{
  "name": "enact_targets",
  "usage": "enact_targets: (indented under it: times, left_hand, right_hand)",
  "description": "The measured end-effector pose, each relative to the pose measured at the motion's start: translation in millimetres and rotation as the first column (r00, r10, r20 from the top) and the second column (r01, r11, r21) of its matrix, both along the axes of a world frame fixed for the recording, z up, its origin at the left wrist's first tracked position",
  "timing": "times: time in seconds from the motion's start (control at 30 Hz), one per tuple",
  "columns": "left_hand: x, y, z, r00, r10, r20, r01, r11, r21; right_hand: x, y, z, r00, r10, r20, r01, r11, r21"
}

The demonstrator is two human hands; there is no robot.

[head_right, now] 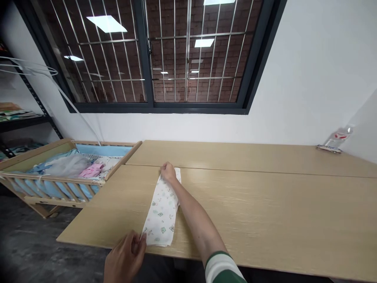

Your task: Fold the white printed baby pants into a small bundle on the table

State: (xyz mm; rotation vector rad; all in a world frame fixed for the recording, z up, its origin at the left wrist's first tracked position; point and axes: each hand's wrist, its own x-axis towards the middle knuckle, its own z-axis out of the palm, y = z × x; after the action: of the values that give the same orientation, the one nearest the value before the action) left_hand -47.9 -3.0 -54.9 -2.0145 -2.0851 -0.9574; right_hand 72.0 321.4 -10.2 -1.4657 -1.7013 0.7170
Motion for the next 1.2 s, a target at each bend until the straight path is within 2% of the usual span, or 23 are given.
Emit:
enact_targets:
  times: [0.1, 0.17, 0.2, 0.27, 0.33, 0.37, 0.43, 0.53, 0.63, 0.73, 0.83, 1.0, 1.2]
  left_hand:
    - [9.6, -7.5, -1.9, 0.977, -0.153, -0.149, 0.186, 0.954, 0.237]
    - [19.7, -11.1, -6.2, 0.948, -0.199, -0.247, 0.27, 0.914, 0.301]
    - [24.9, -12.3, -9.7, 0.938, -0.188, -0.291, 0.28, 0.906, 0.316]
    - [34.0, -14.4, -19.2, 0.919, -0.141, -0.369, 0.269, 0.908, 0.322]
    - [40.0, -16.9, -30.8, 0.903, -0.081, -0.422, 0.223, 0.928, 0.299]
    - [41.6, -18.5, -36.9, 0.895, -0.058, -0.442, 0.202, 0.937, 0.286]
    - [42.8, -22.1, -48.6, 0.882, -0.033, -0.469, 0.184, 0.942, 0.279]
    - [41.8, -26.7, -62.5, 0.869, -0.043, -0.493, 0.208, 0.935, 0.286]
    - [42.7, -28.3, -68.9, 0.86, -0.038, -0.508, 0.205, 0.939, 0.277]
    - [48.2, -28.8, -66.6, 0.866, -0.005, -0.5, 0.165, 0.947, 0.277]
    - [55.3, -30.1, -57.9, 0.892, 0.006, -0.452, 0.104, 0.97, 0.218]
    - [59.0, -31.7, -46.2, 0.908, -0.008, -0.419, 0.095, 0.977, 0.189]
    - [58.1, -29.2, -50.1, 0.91, 0.002, -0.415, 0.088, 0.976, 0.197]
  right_hand:
    - [5.5, -26.1, 7.1, 0.994, 0.108, -0.001, -0.108, 0.994, 0.036]
    - [11.6, -56.1, 10.8, 0.973, 0.23, -0.015, -0.228, 0.972, 0.059]
    - [15.7, -74.6, 12.8, 0.945, 0.327, -0.026, -0.325, 0.943, 0.076]
    - [25.8, -115.8, 18.1, 0.83, 0.558, -0.01, -0.556, 0.827, 0.08]
    - [36.8, -156.3, 25.1, 0.655, 0.75, 0.092, -0.755, 0.655, 0.032]
    - [41.9, -174.0, 28.5, 0.571, 0.809, 0.139, -0.817, 0.576, 0.0]
    - [49.9, -200.9, 32.8, 0.449, 0.867, 0.216, -0.881, 0.47, -0.053]
    - [56.1, -218.8, 28.2, 0.358, 0.889, 0.284, -0.91, 0.401, -0.106]
    - [56.9, -217.3, 15.2, 0.302, 0.894, 0.331, -0.922, 0.363, -0.138]
    - [55.6, -206.2, 5.5, 0.288, 0.882, 0.373, -0.916, 0.368, -0.162]
    - [55.5, -188.4, 1.9, 0.318, 0.854, 0.412, -0.893, 0.415, -0.173]
    - [58.9, -144.9, -2.0, 0.387, 0.79, 0.474, -0.834, 0.52, -0.185]
    - [60.5, -85.6, -9.7, 0.522, 0.675, 0.522, -0.72, 0.677, -0.155]
